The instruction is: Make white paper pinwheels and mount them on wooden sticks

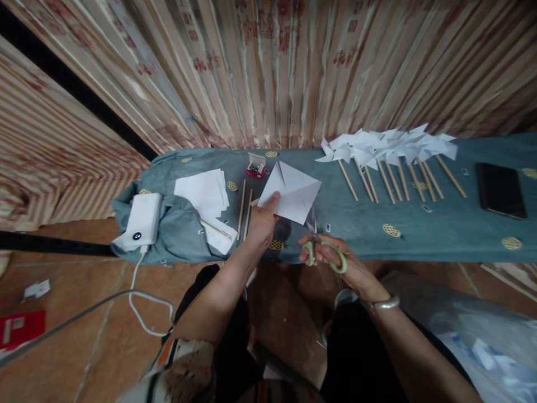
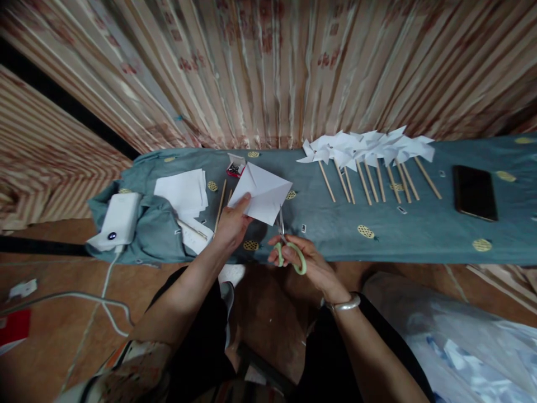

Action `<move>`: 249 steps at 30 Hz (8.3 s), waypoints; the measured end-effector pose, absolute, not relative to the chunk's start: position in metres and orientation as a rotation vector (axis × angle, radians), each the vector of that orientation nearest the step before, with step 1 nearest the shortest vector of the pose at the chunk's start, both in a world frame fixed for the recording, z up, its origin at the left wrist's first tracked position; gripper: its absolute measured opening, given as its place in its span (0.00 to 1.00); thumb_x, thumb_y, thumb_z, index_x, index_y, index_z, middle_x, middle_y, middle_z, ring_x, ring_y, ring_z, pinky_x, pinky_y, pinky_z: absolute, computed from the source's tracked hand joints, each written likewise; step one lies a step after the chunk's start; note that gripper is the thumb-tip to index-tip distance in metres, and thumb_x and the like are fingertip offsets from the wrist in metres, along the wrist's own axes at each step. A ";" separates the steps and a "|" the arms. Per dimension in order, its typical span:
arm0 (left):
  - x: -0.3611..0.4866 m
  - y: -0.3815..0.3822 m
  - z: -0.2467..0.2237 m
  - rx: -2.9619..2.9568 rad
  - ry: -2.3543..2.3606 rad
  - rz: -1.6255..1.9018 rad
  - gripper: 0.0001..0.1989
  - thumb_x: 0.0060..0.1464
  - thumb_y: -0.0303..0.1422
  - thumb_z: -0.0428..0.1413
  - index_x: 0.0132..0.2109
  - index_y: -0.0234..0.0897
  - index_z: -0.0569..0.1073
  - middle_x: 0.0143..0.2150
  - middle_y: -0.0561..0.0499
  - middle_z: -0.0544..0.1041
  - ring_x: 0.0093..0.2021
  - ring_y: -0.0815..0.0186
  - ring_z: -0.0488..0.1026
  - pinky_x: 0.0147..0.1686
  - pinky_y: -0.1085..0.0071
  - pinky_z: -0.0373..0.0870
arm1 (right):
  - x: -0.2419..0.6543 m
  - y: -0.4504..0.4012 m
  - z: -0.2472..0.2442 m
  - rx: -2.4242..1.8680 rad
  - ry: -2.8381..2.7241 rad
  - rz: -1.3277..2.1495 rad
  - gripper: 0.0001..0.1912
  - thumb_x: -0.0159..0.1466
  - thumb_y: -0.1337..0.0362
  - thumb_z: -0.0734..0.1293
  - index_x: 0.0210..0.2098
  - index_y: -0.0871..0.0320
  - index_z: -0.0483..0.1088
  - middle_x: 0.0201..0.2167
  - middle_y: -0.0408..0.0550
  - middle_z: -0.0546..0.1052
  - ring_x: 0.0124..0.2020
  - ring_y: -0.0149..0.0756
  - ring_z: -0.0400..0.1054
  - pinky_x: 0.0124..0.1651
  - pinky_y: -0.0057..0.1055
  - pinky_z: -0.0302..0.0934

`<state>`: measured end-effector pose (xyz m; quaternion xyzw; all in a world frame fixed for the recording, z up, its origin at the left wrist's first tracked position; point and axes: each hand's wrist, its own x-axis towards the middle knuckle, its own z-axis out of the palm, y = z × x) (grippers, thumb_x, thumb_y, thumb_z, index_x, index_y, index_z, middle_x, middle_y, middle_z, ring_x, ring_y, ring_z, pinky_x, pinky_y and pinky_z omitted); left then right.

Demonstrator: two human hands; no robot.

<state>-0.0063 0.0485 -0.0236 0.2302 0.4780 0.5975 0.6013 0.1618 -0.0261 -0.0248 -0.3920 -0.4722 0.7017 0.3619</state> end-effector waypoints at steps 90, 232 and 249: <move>0.001 0.043 -0.030 0.645 1.122 1.358 0.10 0.49 0.36 0.62 0.35 0.35 0.74 0.33 0.47 0.79 0.36 0.61 0.77 0.37 0.66 0.74 | 0.156 -0.021 -0.035 -1.193 -1.261 1.744 0.22 0.52 0.45 0.73 0.33 0.57 0.74 0.19 0.40 0.73 0.20 0.26 0.64 0.24 0.25 0.60; 0.022 0.021 -0.013 0.672 1.162 1.251 0.21 0.40 0.43 0.67 0.40 0.33 0.79 0.42 0.42 0.81 0.43 0.58 0.77 0.46 0.65 0.72 | 0.141 0.010 -0.023 -1.106 -0.557 1.305 0.22 0.39 0.59 0.79 0.31 0.56 0.72 0.24 0.37 0.73 0.22 0.25 0.64 0.28 0.24 0.60; -0.004 0.042 -0.002 0.807 1.060 1.438 0.17 0.38 0.34 0.66 0.38 0.34 0.78 0.39 0.47 0.81 0.39 0.63 0.77 0.45 0.67 0.70 | 0.144 -0.023 -0.027 -1.063 -1.143 1.603 0.20 0.57 0.48 0.70 0.41 0.55 0.73 0.31 0.46 0.79 0.32 0.33 0.71 0.36 0.29 0.64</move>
